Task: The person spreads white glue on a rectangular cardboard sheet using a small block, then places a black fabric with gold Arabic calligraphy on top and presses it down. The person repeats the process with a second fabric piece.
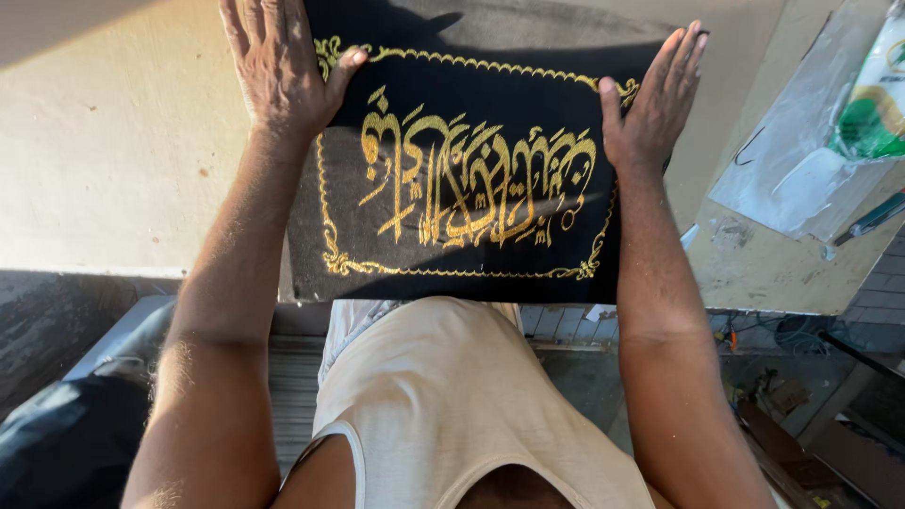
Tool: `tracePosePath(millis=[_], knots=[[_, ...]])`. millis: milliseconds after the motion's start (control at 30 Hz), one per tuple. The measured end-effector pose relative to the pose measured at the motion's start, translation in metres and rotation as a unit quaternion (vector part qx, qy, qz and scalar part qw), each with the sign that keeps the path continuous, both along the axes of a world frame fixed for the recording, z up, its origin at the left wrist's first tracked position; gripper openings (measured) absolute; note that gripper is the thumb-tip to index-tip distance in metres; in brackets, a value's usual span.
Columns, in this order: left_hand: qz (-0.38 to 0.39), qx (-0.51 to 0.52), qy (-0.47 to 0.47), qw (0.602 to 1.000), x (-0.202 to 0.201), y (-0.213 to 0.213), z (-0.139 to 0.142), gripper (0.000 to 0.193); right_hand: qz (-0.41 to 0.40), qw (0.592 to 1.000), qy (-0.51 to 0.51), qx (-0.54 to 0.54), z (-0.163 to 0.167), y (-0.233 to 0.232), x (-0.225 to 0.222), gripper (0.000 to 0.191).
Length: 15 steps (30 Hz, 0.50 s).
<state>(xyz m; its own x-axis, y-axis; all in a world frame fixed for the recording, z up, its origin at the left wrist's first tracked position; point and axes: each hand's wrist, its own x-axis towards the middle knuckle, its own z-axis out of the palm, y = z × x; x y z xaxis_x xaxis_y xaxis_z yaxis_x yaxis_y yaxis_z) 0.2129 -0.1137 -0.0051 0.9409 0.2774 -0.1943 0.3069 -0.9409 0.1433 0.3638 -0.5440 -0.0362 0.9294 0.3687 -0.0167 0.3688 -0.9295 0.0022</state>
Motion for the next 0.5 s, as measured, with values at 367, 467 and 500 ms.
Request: tracePosePath(millis=[367, 467, 500], knots=[[0.109, -0.060, 0.043, 0.991, -0.232, -0.095, 0.003, 0.108, -0.005, 1.000, 0.010, 0.011, 0.000, -0.010, -0.010, 0.092], [0.143, -0.078, -0.012, 0.986, -0.262, -0.111, -0.003, 0.098, 0.019, 0.999, -0.019, 0.040, 0.003, -0.013, -0.012, 0.085], [0.142, -0.089, -0.037, 0.985, -0.265, -0.113, -0.006, 0.095, 0.031, 0.998, -0.034, 0.052, 0.005, -0.014, -0.013, 0.083]])
